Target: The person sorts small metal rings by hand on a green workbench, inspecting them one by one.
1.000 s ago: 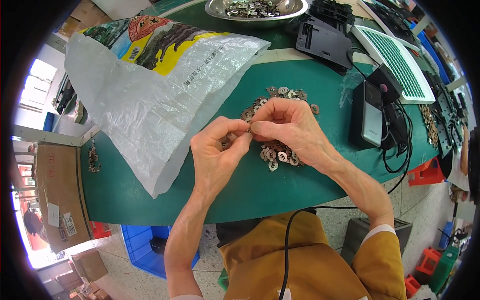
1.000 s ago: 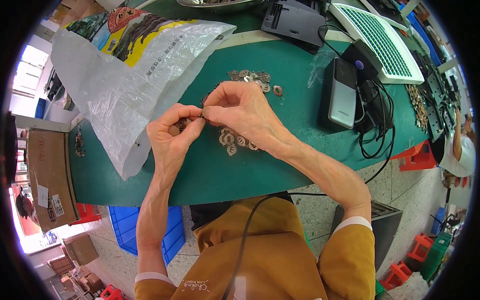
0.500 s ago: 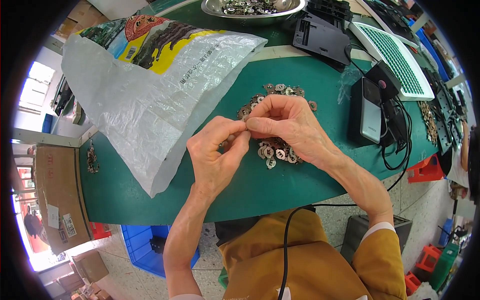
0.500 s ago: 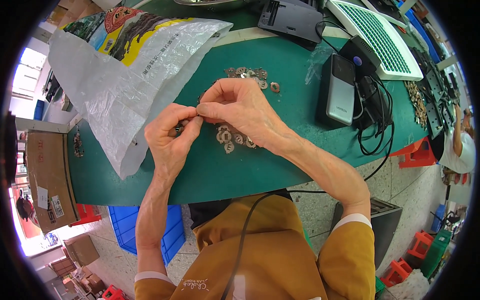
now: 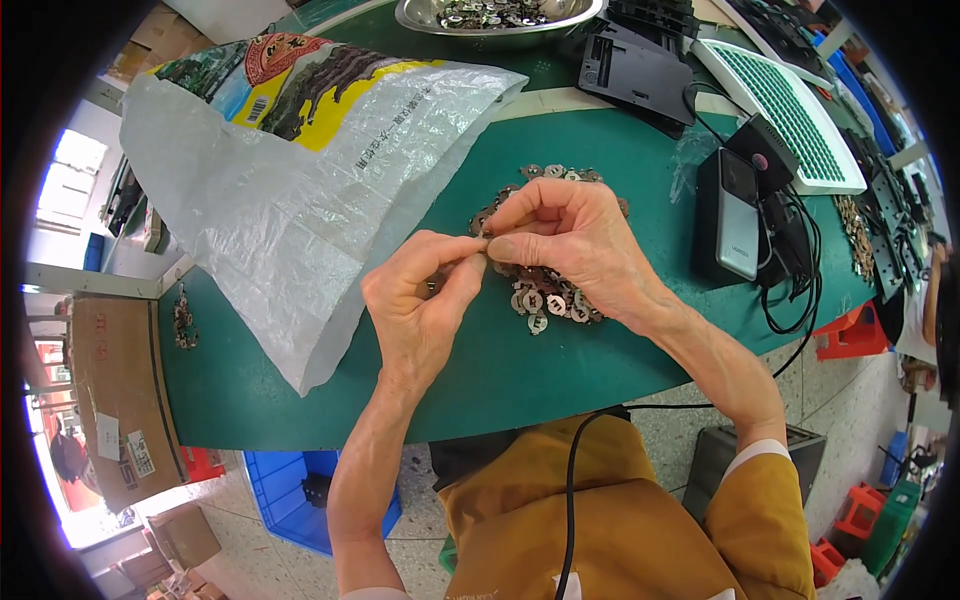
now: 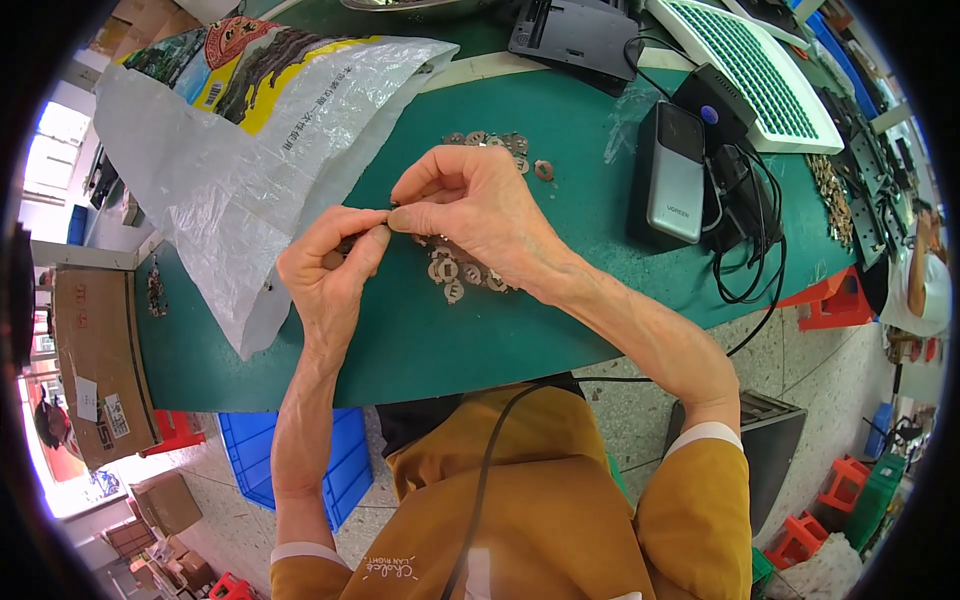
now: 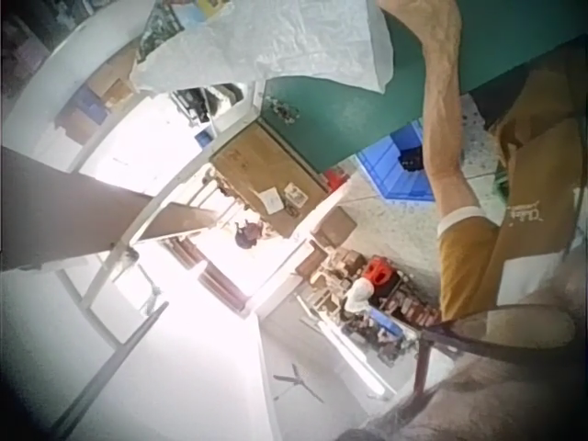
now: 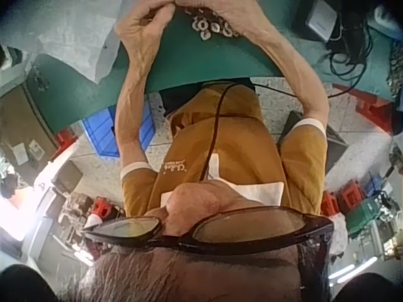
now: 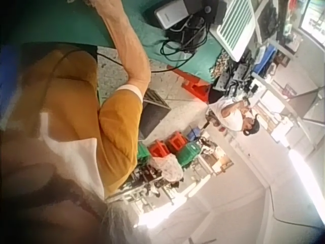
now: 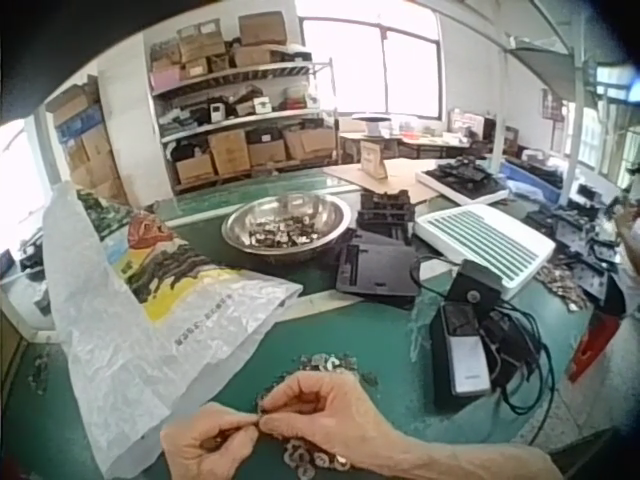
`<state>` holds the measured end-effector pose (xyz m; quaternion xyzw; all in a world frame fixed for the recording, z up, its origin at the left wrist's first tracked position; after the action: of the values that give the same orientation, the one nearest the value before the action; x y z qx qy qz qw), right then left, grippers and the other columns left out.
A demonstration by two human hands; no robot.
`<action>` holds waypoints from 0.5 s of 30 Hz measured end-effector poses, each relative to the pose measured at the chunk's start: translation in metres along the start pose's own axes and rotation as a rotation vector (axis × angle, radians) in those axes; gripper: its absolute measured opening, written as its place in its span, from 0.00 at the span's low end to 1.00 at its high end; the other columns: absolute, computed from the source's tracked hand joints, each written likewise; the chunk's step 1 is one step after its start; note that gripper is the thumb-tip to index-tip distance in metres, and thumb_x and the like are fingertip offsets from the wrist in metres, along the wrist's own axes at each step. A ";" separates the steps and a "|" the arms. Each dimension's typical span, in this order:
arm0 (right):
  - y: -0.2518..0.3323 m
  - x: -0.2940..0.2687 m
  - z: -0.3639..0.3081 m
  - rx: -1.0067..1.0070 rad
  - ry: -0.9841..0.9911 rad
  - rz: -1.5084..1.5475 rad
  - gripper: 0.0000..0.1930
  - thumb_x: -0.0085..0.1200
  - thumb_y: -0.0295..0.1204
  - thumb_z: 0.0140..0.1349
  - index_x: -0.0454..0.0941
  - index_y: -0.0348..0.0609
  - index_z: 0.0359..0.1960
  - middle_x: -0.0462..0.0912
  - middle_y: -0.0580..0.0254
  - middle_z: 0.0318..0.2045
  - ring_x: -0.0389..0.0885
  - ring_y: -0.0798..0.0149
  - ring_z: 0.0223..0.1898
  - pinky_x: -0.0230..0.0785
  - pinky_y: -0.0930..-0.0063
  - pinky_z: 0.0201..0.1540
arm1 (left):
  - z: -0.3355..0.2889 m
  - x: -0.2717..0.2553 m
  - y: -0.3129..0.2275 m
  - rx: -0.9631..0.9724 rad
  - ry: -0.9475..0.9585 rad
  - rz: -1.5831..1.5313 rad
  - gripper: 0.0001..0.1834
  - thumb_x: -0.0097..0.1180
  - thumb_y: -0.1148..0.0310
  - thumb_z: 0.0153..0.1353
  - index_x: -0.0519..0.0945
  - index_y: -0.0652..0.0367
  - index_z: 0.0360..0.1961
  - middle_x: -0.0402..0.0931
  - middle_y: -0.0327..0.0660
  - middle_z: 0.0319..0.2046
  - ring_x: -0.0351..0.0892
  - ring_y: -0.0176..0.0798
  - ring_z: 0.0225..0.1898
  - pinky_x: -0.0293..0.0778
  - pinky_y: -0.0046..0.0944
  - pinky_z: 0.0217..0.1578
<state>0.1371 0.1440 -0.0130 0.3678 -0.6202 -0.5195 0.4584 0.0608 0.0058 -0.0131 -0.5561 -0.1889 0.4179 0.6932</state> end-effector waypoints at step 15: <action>0.001 0.000 -0.001 -0.002 -0.008 0.027 0.09 0.56 0.16 0.49 0.75 0.33 0.34 0.80 0.59 0.31 0.79 0.72 0.33 0.72 0.81 0.36 | -0.001 0.000 -0.001 0.185 -0.067 0.174 0.06 0.56 0.85 0.47 0.78 0.65 0.27 0.74 0.37 0.21 0.70 0.25 0.20 0.64 0.24 0.18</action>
<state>0.1380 0.1442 -0.0119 0.3568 -0.6266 -0.5154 0.4631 0.0623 0.0055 -0.0121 -0.4899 -0.1234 0.5104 0.6959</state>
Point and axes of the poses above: each hand's wrist, its own z-axis towards the middle knuckle, its own x-axis out of the palm, y = z × x, the point moved 3 cm from there along z, towards the middle knuckle
